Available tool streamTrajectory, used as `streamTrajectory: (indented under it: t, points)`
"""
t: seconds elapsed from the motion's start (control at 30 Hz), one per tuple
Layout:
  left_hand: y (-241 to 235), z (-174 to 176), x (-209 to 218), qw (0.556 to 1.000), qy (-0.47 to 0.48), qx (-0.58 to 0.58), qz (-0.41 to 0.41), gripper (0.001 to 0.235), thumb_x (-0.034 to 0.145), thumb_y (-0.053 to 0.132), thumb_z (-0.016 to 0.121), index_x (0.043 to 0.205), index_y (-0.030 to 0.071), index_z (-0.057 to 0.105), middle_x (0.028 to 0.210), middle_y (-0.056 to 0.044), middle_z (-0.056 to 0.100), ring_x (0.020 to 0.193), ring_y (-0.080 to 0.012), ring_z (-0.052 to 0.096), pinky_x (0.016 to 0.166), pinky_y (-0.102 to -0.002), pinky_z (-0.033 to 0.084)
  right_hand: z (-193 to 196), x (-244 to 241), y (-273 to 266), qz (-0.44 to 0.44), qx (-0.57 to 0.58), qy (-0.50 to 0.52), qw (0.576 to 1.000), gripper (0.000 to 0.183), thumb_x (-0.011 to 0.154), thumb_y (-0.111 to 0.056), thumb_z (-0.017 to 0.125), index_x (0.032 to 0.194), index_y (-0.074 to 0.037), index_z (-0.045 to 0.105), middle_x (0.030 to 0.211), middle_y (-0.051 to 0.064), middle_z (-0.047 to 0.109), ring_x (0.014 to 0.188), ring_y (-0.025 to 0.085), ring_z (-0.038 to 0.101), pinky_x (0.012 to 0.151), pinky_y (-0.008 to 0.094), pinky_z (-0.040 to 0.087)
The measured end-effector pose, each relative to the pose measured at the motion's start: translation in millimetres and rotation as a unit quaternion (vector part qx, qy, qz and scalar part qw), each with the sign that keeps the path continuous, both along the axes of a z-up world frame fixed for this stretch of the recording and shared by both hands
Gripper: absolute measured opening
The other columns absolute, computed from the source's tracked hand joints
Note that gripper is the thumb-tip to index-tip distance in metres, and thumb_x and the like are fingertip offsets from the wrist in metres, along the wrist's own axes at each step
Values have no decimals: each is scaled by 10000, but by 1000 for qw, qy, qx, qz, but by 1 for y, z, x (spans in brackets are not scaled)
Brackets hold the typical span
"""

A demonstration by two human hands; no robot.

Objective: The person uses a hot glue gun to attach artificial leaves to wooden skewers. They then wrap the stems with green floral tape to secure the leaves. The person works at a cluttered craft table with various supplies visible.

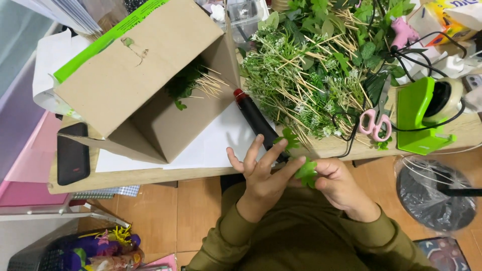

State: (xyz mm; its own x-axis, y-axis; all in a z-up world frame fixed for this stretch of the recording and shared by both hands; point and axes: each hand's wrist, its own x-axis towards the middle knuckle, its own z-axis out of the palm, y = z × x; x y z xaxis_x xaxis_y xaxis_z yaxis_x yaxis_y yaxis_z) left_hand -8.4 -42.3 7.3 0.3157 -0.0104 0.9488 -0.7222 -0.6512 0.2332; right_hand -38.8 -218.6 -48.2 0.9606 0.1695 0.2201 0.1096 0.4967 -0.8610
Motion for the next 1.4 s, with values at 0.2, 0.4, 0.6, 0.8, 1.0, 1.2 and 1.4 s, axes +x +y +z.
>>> streamTrajectory:
  t: [0.2, 0.4, 0.6, 0.8, 1.0, 1.2, 1.4]
  points:
    - [5, 26, -6, 998, 4, -22, -54, 187, 930, 174, 749, 988, 339, 815, 1236, 9, 697, 1236, -284, 592, 1171, -524, 394, -1, 1, -1, -55, -19, -10, 998, 54, 849, 110, 665, 796, 102, 672, 793, 183, 719, 723, 183, 622, 716, 370, 557]
    - [0, -8, -6, 999, 39, 24, 19, 135, 1047, 336, 606, 1092, 398, 717, 1314, 93, 643, 1371, -276, 492, 1221, -620, -25, 18, -4, 3, -32, -74, 2, 997, 92, 921, 14, 651, 841, -12, 690, 792, 43, 646, 747, 142, 544, 725, 274, 446]
    - [7, -12, -10, 995, 38, 96, 12, 229, 1070, 227, 611, 1198, 391, 707, 1413, 81, 608, 1411, -280, 458, 1190, -608, -125, -1, 5, -5, -19, -79, -9, 997, 119, 914, -114, 701, 837, -32, 661, 731, -6, 571, 678, 103, 448, 627, 264, 371]
    - [5, -13, -2, 997, 41, 60, 8, 259, 992, 217, 684, 768, 344, 656, 1334, 66, 651, 1409, -344, 461, 1164, -622, -168, 28, 4, 6, -31, -75, -18, 997, 93, 874, 25, 695, 786, -1, 714, 772, 73, 634, 848, 210, 605, 871, 363, 489]
    - [1, -13, -1, 997, 16, 64, 37, 130, 1037, 310, 642, 1092, 409, 706, 1316, 95, 670, 1419, -292, 434, 1192, -610, -117, 8, 8, -6, -17, -112, 3, 994, 55, 883, 3, 699, 846, 5, 740, 745, 38, 657, 699, 144, 535, 681, 293, 449]
    - [4, -5, -5, 992, 101, 74, 2, 151, 998, 405, 677, 1138, 419, 730, 1444, 9, 593, 1471, -337, 374, 1140, -651, -182, 18, 7, 1, -18, -76, 26, 997, 75, 874, 53, 685, 897, 24, 751, 785, 99, 722, 723, 172, 633, 693, 283, 519]
    - [3, -4, -4, 977, 178, 17, -116, 246, 989, 148, 685, 1118, 346, 755, 1501, -54, 531, 1526, -407, 254, 1188, -686, -125, 24, 8, 5, 1, -11, 44, 999, 57, 864, 6, 710, 813, 0, 734, 755, 100, 710, 699, 194, 624, 669, 320, 537]
